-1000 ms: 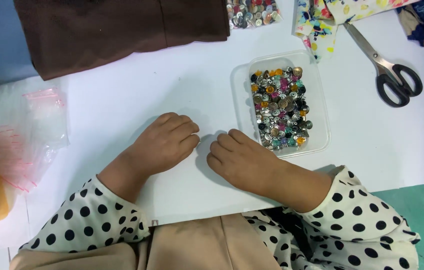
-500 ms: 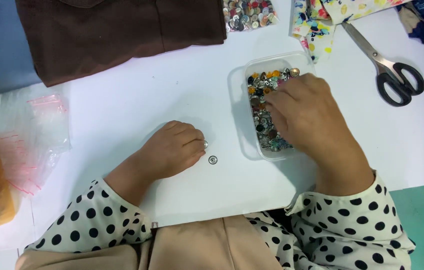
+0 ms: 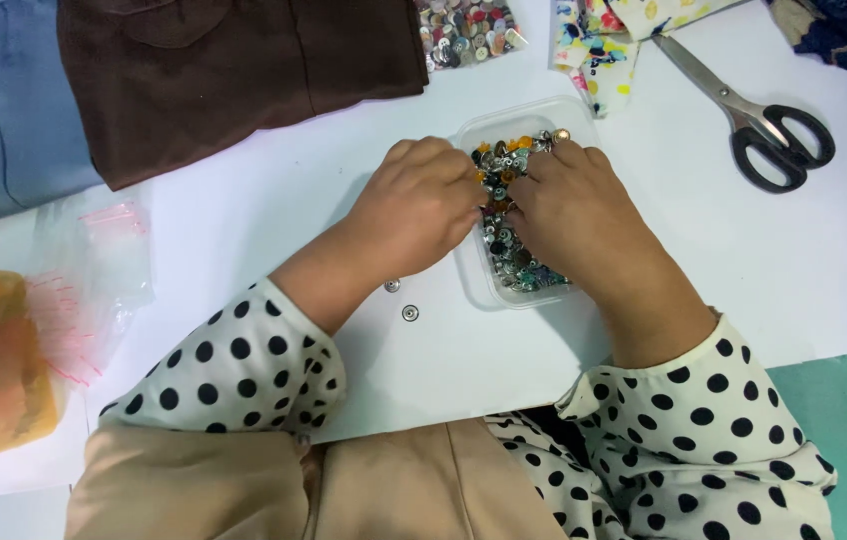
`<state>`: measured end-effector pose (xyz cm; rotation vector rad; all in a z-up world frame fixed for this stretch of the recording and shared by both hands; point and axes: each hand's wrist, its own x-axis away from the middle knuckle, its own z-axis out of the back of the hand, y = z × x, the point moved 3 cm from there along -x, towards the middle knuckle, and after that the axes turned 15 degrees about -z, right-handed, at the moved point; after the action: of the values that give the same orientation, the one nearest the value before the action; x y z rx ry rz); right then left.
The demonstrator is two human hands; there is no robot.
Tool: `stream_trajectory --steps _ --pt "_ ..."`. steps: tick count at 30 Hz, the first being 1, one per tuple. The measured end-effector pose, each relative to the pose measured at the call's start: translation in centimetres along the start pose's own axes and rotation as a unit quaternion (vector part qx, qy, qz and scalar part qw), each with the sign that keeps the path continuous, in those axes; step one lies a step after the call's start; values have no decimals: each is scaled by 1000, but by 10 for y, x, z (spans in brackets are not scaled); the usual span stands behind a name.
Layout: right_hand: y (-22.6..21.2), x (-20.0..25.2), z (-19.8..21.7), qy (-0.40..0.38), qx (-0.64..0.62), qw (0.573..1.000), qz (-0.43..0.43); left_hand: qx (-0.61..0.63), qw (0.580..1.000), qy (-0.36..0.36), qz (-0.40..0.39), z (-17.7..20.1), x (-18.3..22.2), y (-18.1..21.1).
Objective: Sort small metal rings from a container of mixed beads and arrange them on a table.
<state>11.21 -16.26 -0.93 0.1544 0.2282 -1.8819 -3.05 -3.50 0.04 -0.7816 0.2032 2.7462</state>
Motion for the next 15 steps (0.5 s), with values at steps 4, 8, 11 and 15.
stream_trajectory --steps 4,8,11,15 --pt "5 1 -12 11 16 1000 5 -30 998 -60 0 -18 -32 -12" --pt "9 3 -20 6 25 1000 -3 -69 924 -368 70 -31 -63 -16" --pt "10 0 -23 10 39 999 6 -90 855 -504 87 -39 -69 -18" --pt "6 -1 -16 -24 24 999 -11 -81 924 -370 55 -41 -64 -8"
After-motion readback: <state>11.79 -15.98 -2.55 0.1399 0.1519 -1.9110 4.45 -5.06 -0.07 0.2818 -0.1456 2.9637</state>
